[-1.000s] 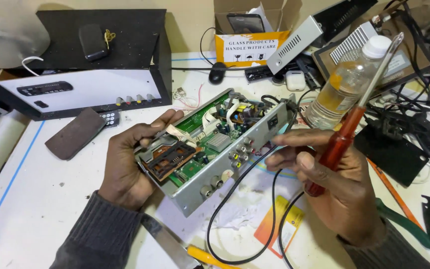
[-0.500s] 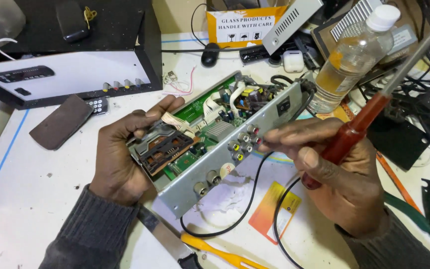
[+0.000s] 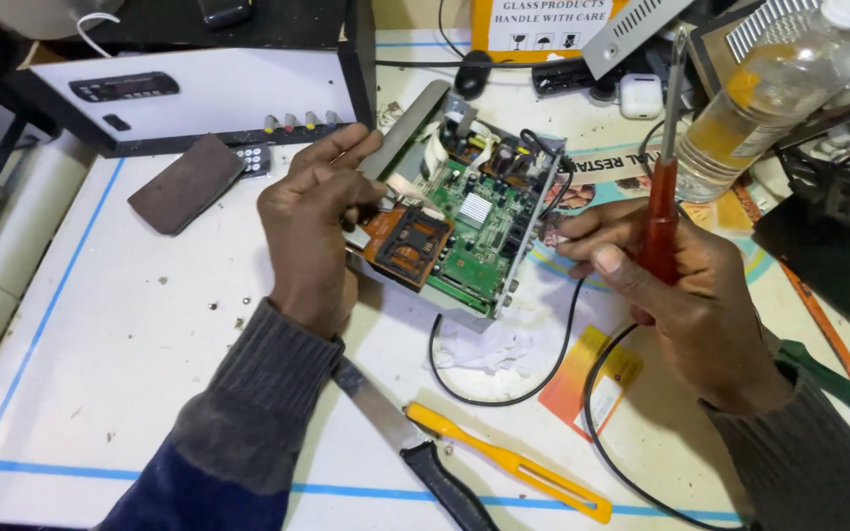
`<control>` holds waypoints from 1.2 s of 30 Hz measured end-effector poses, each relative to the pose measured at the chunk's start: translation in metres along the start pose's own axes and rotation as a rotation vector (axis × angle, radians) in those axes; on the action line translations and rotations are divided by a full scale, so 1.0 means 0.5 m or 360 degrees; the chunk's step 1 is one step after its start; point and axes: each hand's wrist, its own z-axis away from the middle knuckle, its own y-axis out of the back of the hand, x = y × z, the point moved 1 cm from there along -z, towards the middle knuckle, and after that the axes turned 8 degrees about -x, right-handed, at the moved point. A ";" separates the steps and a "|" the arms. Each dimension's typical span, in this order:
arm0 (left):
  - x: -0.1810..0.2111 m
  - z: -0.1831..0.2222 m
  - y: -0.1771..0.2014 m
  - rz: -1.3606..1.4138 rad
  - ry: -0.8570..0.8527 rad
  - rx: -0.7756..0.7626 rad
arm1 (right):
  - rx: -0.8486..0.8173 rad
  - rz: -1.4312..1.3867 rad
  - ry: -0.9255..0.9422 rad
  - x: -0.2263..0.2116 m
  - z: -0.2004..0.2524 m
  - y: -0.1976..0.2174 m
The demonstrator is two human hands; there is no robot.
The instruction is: Reassembling an electronic device by connecting internal cables, seating the motherboard, and sliding on the metal outer casing.
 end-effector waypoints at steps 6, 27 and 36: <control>-0.020 0.000 -0.001 -0.0705 -0.0308 -0.0299 | -0.0108 0.0317 -0.0374 -0.011 0.009 -0.012; -0.041 0.012 -0.010 -0.1085 -0.0287 -0.0668 | -0.0627 0.1014 0.0441 0.037 0.113 -0.157; 0.022 0.005 0.014 -0.1149 -0.0018 -0.1013 | -0.0419 0.0721 0.0119 0.011 0.107 -0.154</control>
